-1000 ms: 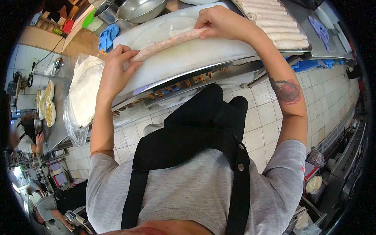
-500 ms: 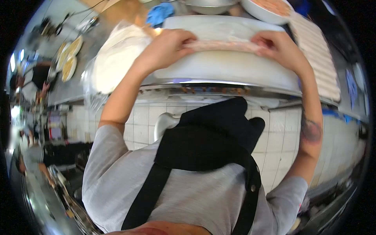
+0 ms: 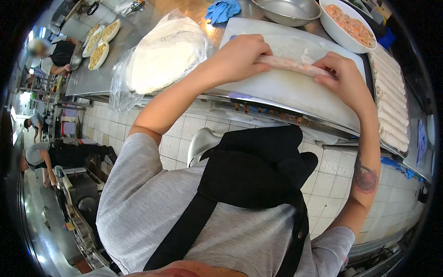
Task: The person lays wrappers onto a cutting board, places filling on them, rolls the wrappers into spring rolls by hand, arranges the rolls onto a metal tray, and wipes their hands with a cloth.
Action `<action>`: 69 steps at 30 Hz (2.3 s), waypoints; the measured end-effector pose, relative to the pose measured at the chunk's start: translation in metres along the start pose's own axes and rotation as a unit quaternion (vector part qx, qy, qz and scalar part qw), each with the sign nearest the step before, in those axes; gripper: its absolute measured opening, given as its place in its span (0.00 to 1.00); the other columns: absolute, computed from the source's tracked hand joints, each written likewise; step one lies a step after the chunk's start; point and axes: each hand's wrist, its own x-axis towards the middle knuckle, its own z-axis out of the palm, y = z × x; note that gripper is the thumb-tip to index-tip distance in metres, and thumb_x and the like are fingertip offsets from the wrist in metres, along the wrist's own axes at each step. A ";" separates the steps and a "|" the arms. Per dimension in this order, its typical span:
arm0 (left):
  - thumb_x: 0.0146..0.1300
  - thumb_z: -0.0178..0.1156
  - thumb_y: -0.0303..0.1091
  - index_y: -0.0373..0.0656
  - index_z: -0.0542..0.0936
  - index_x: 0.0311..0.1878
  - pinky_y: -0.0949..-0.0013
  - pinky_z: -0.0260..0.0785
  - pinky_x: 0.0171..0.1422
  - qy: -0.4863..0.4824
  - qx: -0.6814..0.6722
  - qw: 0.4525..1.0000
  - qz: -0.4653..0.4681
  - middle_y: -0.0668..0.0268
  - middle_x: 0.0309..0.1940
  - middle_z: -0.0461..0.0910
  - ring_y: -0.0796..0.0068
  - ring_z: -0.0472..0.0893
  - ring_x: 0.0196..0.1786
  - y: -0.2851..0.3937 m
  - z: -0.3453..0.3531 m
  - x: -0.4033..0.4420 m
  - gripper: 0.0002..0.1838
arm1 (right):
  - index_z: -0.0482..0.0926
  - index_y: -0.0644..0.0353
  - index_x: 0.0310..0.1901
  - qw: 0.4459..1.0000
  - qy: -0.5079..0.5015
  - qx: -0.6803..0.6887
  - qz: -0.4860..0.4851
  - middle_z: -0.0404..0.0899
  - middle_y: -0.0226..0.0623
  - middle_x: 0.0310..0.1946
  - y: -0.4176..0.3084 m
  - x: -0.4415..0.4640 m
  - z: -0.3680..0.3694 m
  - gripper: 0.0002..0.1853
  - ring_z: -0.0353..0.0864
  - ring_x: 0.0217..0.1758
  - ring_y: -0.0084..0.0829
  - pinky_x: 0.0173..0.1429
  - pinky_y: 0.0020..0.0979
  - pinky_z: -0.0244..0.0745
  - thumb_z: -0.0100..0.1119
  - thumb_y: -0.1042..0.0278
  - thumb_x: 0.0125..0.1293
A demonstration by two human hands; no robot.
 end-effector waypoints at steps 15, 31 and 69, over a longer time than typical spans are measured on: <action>0.56 0.70 0.31 0.36 0.84 0.48 0.62 0.77 0.47 0.022 -0.033 0.999 -0.003 0.54 0.37 0.84 0.59 0.85 0.40 -0.007 -0.010 -0.008 0.16 | 0.82 0.65 0.51 0.996 0.066 -0.037 -0.055 0.78 0.38 0.35 0.019 -0.024 -0.008 0.20 0.75 0.35 0.36 0.45 0.32 0.73 0.71 0.71 0.55; 0.61 0.64 0.24 0.41 0.87 0.47 0.70 0.73 0.44 -0.018 -0.074 0.997 0.022 0.65 0.36 0.81 0.73 0.79 0.36 -0.023 -0.024 0.031 0.11 | 0.85 0.65 0.44 0.997 0.031 -0.035 -0.067 0.83 0.38 0.39 0.050 0.012 -0.012 0.09 0.83 0.41 0.34 0.47 0.33 0.76 0.62 0.77 0.62; 0.61 0.65 0.25 0.38 0.83 0.50 0.62 0.75 0.46 -0.057 0.002 0.998 -0.007 0.56 0.36 0.85 0.58 0.84 0.36 -0.012 -0.033 0.015 0.13 | 0.86 0.65 0.37 1.000 0.011 0.009 0.000 0.86 0.39 0.29 0.028 -0.001 -0.034 0.09 0.84 0.33 0.30 0.42 0.31 0.78 0.70 0.69 0.59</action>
